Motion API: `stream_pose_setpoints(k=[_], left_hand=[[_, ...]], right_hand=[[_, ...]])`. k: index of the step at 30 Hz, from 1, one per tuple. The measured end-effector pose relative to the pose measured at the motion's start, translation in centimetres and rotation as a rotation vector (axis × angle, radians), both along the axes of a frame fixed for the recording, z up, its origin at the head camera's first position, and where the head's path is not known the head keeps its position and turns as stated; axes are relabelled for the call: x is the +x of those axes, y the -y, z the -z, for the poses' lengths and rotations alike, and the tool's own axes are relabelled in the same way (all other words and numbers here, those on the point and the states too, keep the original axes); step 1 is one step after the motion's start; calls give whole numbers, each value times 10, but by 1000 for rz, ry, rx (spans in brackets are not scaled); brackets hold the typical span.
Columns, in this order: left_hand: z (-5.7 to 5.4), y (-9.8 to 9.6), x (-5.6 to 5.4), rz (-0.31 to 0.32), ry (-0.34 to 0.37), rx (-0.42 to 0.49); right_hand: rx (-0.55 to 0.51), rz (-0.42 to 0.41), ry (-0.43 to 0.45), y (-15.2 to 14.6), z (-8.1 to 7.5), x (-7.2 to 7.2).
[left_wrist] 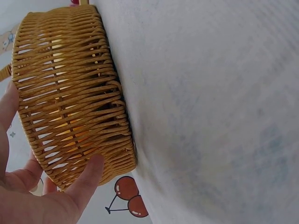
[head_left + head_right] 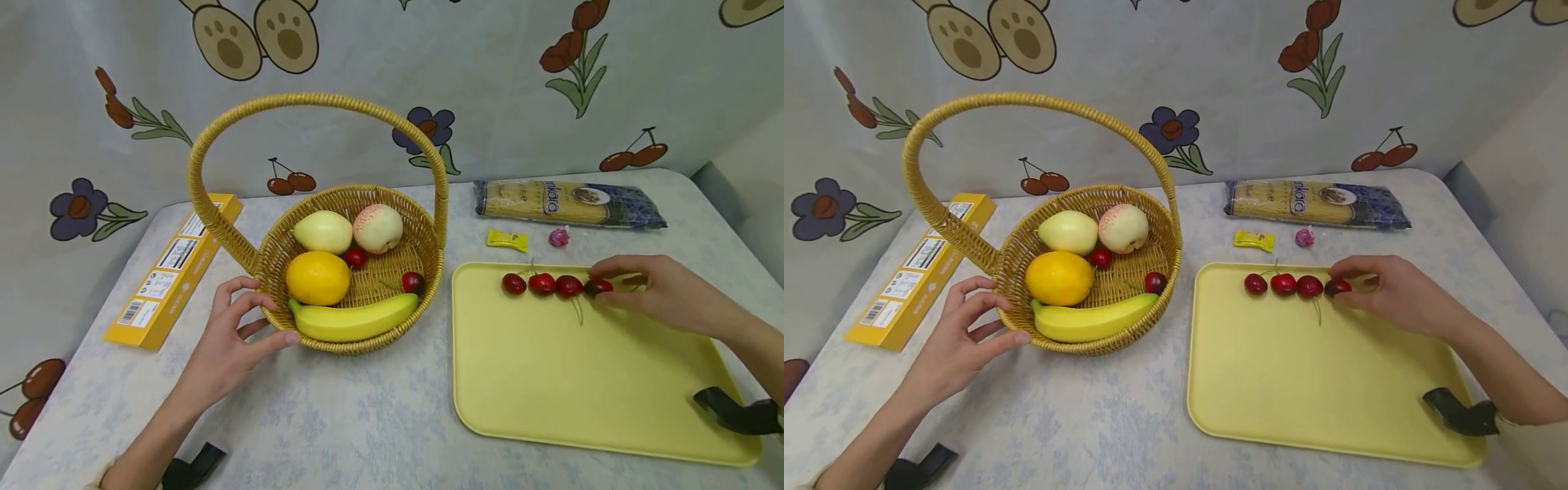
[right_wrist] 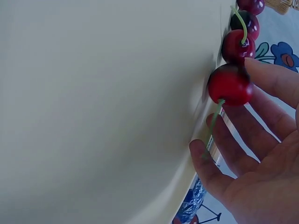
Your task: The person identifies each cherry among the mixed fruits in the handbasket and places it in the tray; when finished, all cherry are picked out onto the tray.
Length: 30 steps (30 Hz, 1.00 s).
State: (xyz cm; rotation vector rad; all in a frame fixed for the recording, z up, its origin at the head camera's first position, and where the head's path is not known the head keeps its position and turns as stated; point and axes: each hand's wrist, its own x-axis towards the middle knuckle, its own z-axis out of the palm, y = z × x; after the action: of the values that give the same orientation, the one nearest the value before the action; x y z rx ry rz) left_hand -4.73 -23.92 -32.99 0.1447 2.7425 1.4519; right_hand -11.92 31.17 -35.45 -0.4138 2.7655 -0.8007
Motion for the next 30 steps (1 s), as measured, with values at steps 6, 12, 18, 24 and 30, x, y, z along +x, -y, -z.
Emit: stream_pose_setpoints(k=[6,12,18,24,30], left_hand=[[0,0,0,-1,0,3],[0,-2,-1,5,0,9],[1,-2,-1,2,-2,3],[1,-1,0,7,-10,13],[1,0,1,3,-13,8]], right_hand=[[-9,8,9,4,-4,3],[-14,38,-9,8,-11,8],[-115,37,-34,27,-26,17],[-262,-84,-59,65,-42,28],[-363,-212,-56,110,-60,32]])
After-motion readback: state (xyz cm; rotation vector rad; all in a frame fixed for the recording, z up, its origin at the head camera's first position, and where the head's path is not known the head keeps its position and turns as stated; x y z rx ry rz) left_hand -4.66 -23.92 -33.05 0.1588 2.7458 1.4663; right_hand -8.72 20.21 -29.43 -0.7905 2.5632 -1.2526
